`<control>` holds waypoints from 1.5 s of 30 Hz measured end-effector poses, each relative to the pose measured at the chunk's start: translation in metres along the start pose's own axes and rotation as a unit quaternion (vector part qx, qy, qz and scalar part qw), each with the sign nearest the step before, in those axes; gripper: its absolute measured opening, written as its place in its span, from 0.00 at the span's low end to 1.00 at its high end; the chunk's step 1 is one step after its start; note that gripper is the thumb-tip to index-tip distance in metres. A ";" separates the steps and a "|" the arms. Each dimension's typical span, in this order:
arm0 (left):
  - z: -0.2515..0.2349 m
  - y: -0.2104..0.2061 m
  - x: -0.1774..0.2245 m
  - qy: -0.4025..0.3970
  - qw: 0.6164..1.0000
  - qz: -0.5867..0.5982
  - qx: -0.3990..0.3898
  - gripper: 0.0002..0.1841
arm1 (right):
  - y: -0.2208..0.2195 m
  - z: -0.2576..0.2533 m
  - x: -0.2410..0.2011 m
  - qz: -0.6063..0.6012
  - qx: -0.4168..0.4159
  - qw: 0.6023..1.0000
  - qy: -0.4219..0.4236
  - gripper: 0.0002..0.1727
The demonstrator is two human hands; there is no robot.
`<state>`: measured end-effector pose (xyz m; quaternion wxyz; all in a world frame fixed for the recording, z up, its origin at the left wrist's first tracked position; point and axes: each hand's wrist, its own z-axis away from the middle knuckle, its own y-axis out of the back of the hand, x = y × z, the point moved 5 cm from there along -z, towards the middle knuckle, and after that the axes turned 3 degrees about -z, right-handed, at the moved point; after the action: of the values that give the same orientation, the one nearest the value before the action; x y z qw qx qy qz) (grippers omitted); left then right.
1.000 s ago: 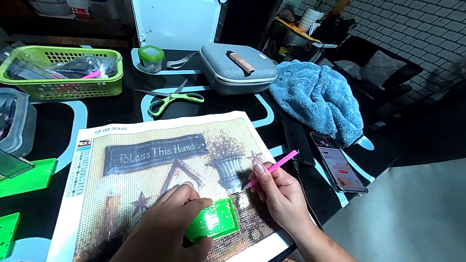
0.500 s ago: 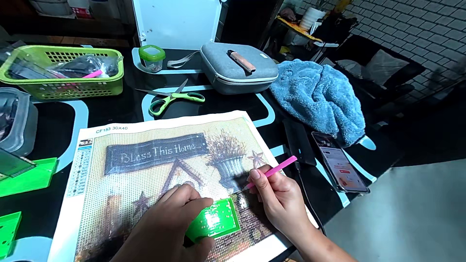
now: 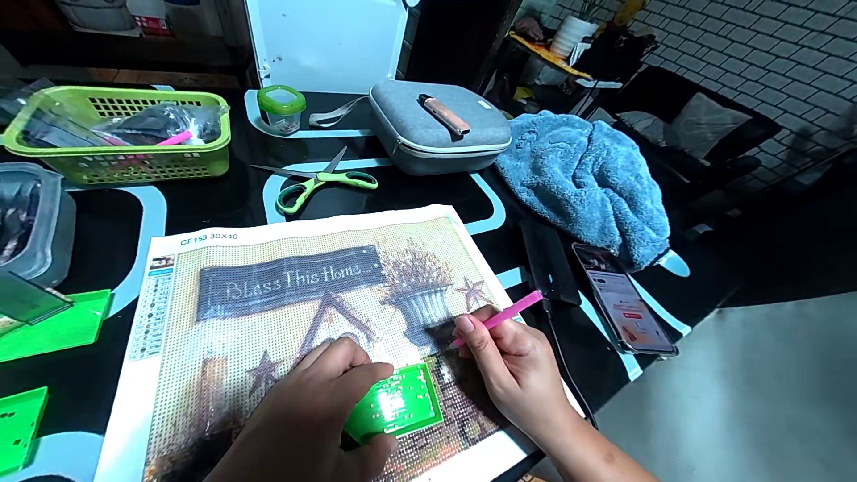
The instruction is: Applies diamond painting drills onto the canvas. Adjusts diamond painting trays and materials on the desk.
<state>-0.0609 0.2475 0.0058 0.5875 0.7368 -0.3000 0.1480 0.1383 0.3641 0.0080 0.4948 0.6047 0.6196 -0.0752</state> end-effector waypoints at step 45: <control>-0.001 -0.001 0.000 0.003 1.000 0.004 0.009 0.26 | 0.005 0.001 0.009 -0.099 0.063 0.986 -0.115 0.17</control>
<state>-0.0602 0.2482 0.0051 0.5811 0.7406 -0.2997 0.1548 0.1447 0.3706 0.0037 0.5134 0.5580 0.6095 -0.2315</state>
